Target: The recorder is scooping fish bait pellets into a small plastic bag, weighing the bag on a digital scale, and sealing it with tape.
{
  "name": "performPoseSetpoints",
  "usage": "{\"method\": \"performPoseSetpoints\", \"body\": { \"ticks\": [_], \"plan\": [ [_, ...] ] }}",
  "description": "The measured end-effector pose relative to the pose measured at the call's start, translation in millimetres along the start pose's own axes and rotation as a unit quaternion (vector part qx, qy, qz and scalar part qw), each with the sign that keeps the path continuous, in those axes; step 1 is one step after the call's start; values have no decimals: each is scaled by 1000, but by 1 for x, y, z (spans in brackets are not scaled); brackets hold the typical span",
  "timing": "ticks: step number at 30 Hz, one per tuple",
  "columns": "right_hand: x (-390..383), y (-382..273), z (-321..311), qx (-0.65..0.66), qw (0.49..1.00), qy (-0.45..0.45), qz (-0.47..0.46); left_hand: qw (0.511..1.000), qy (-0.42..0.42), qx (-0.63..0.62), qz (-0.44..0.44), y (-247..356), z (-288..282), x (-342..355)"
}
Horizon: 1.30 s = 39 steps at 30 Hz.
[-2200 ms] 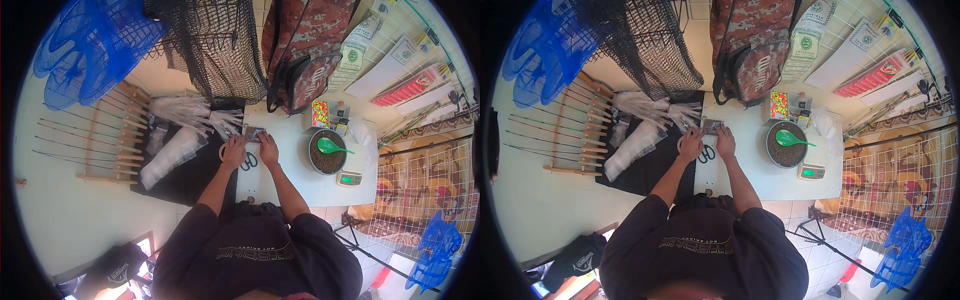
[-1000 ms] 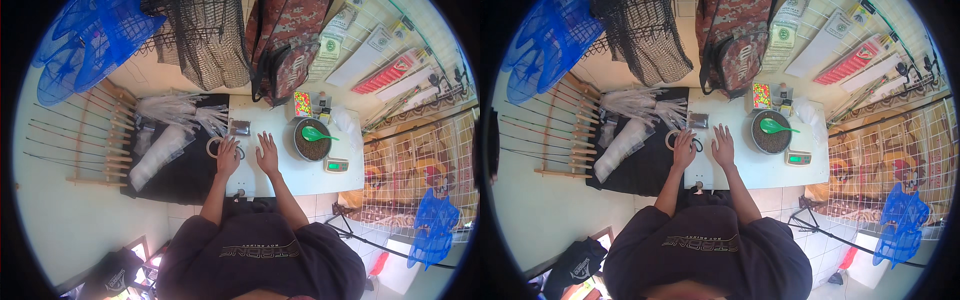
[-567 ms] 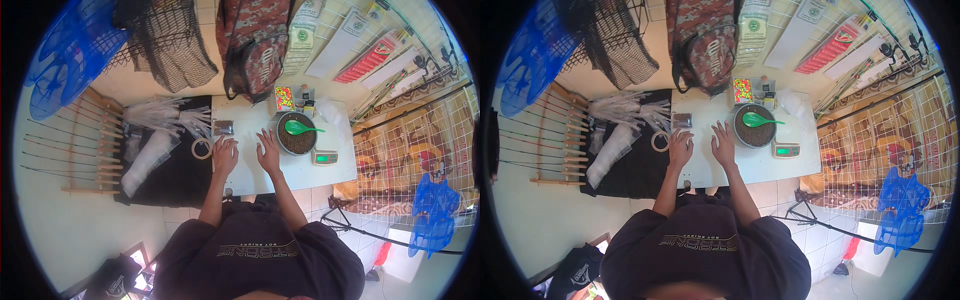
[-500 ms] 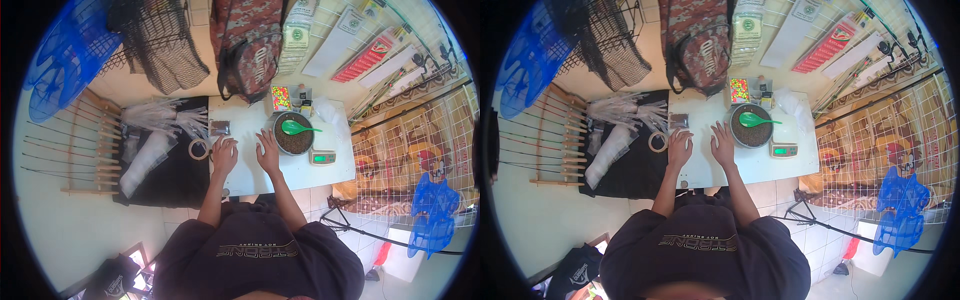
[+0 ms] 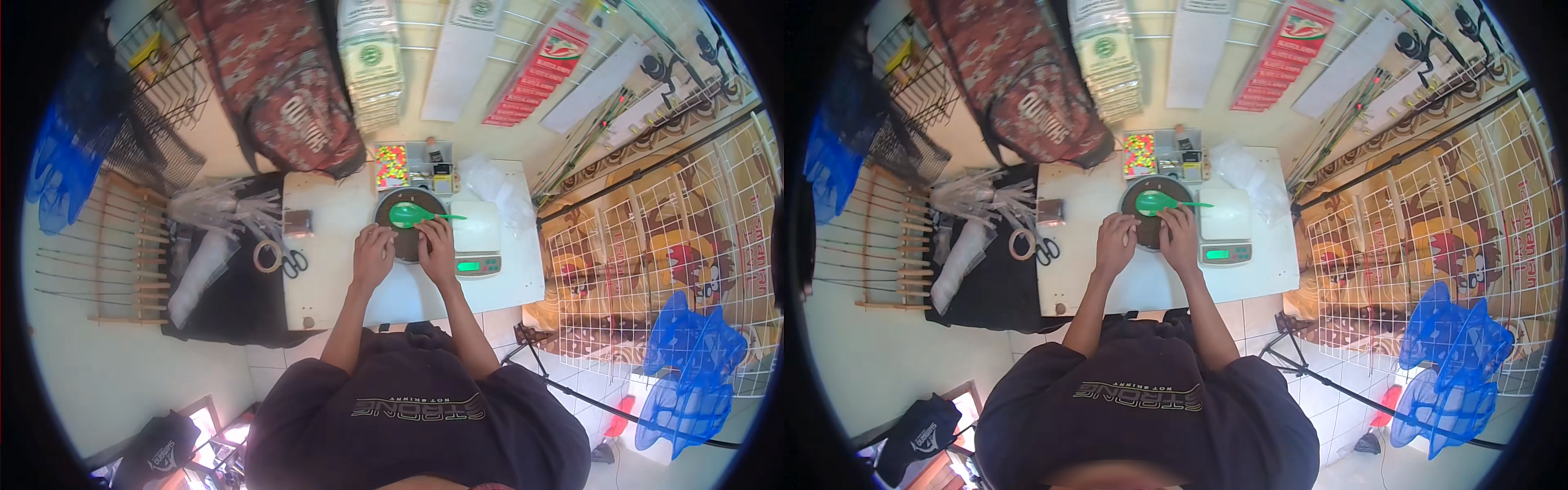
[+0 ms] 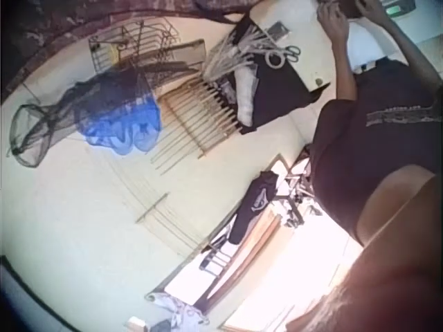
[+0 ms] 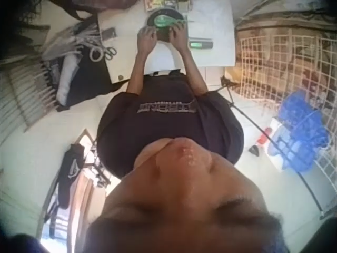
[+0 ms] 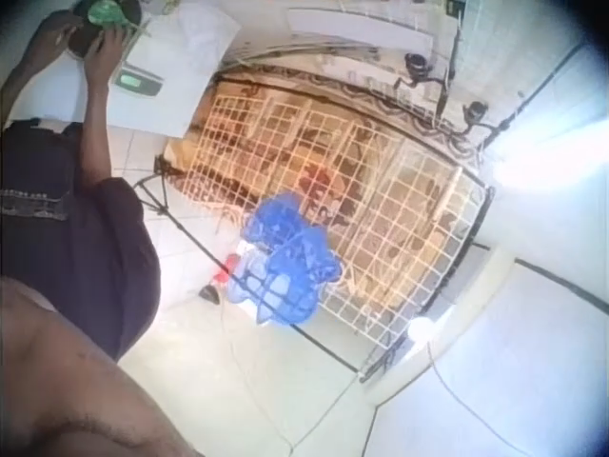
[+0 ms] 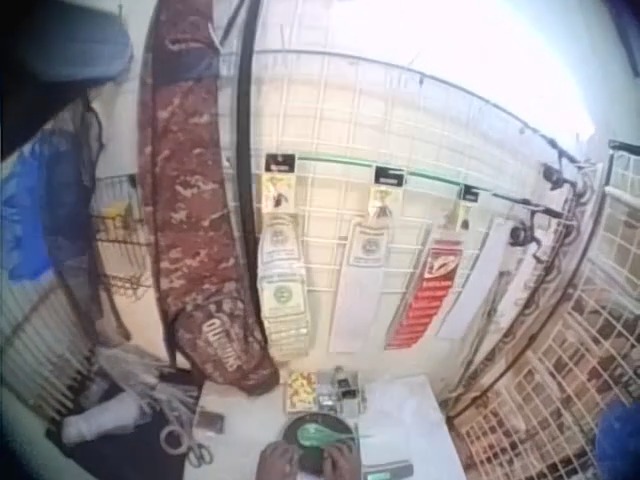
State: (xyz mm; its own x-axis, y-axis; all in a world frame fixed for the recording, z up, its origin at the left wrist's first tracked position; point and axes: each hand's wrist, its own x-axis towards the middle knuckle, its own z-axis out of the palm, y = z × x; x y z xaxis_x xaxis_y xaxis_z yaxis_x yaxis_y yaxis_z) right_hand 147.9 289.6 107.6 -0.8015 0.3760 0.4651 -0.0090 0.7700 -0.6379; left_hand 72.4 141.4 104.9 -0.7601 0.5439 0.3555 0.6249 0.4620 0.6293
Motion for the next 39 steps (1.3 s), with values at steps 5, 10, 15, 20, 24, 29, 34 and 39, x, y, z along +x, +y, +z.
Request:
{"method": "performPoseSetpoints", "body": {
  "ticks": [5,10,15,20,24,29,34,39],
  "plan": [
    [3,46,-35,7,1000,15,12,1000,-2,5,11,39,30,17],
    [8,72,-58,-11,999,-5,51,999,34,3,26,56,47,32],
    [7,91,-67,-23,997,-5,79,998,29,0,47,60,65,51],
    [8,112,-87,-17,994,-13,103,998,16,-21,62,77,86,67],
    [17,144,-102,-18,994,-27,104,998,30,-13,57,92,109,78],
    [27,196,-123,-25,994,-48,96,998,47,5,49,123,151,95],
    [37,251,-135,-56,989,-87,108,999,-10,-13,29,143,203,108],
    [35,302,-132,-136,976,-146,92,993,-116,-6,17,140,261,115]
  ]
}}
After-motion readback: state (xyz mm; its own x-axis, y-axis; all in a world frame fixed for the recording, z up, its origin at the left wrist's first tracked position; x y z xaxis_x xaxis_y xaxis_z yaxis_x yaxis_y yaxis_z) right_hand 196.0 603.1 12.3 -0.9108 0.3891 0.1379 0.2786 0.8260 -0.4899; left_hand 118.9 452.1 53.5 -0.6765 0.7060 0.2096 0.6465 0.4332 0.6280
